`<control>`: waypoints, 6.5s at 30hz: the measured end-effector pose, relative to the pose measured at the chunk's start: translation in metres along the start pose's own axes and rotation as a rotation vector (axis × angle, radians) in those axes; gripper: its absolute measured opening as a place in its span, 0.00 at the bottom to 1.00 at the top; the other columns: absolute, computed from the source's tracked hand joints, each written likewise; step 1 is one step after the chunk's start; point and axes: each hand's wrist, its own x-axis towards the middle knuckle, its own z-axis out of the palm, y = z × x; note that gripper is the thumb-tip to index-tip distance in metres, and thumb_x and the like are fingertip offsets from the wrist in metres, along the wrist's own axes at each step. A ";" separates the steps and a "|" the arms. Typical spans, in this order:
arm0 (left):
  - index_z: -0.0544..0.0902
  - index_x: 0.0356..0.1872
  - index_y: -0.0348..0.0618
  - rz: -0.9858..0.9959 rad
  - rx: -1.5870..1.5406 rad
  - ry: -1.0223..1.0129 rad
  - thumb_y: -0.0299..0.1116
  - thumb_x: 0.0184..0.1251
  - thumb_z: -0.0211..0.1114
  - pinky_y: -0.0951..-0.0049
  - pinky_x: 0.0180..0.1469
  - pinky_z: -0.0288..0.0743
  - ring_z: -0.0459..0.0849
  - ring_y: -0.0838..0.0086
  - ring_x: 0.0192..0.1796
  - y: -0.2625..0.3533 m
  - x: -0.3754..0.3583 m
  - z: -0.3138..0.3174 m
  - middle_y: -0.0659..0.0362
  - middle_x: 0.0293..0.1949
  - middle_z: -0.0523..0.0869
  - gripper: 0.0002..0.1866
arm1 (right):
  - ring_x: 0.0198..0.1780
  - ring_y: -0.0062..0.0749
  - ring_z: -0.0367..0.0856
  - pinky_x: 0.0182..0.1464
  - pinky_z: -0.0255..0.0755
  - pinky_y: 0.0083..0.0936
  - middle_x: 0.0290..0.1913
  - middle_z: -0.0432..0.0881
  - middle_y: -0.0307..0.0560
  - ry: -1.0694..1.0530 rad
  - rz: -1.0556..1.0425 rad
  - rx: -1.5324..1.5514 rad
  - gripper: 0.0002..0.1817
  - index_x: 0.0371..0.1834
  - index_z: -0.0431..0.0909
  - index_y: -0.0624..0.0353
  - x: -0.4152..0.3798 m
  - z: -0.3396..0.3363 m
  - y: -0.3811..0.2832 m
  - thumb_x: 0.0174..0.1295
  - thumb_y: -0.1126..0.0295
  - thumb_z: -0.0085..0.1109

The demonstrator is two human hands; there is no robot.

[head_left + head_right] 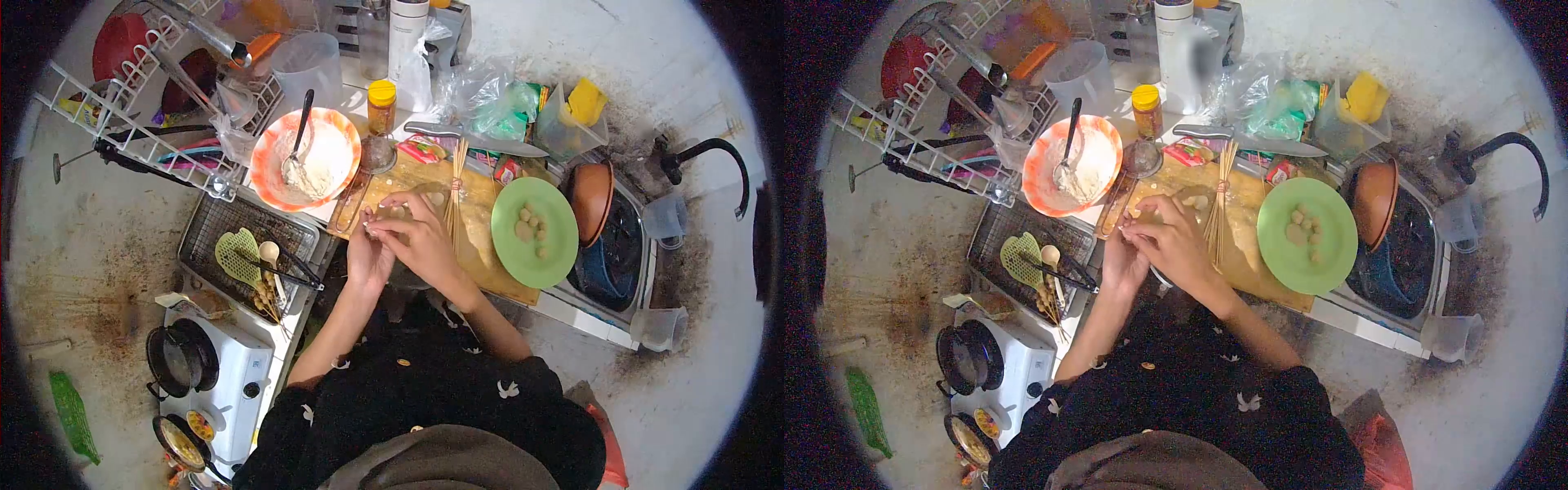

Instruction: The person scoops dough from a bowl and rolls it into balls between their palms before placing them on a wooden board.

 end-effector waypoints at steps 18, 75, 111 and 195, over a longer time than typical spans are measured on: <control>0.51 0.67 0.42 0.131 0.564 -0.058 0.51 0.71 0.36 0.67 0.67 0.54 0.59 0.68 0.67 -0.012 -0.040 0.042 0.55 0.66 0.60 0.30 | 0.70 0.46 0.49 0.69 0.41 0.42 0.69 0.51 0.57 -0.029 -0.103 0.239 0.32 0.66 0.52 0.67 -0.007 0.027 -0.036 0.65 0.55 0.35; 0.46 0.68 0.36 0.349 0.420 -0.862 0.56 0.67 0.39 0.66 0.71 0.41 0.46 0.64 0.72 0.001 0.010 -0.028 0.54 0.71 0.45 0.38 | 0.71 0.53 0.42 0.68 0.35 0.50 0.69 0.46 0.62 -0.212 -0.280 0.105 0.44 0.67 0.49 0.69 0.010 0.007 -0.064 0.59 0.40 0.36; 0.54 0.66 0.36 -0.067 0.665 -0.198 0.53 0.70 0.35 0.70 0.68 0.51 0.59 0.67 0.67 -0.027 -0.015 0.075 0.52 0.65 0.61 0.34 | 0.72 0.52 0.32 0.70 0.27 0.42 0.71 0.37 0.62 0.166 0.070 0.142 0.47 0.69 0.36 0.67 -0.020 0.013 -0.027 0.59 0.35 0.20; 0.42 0.70 0.45 0.222 0.632 -0.460 0.52 0.71 0.32 0.68 0.70 0.40 0.50 0.68 0.71 -0.036 -0.028 0.098 0.55 0.70 0.48 0.33 | 0.72 0.54 0.22 0.69 0.19 0.43 0.70 0.26 0.64 0.267 -0.143 0.398 0.41 0.68 0.26 0.70 -0.021 -0.006 -0.033 0.64 0.45 0.19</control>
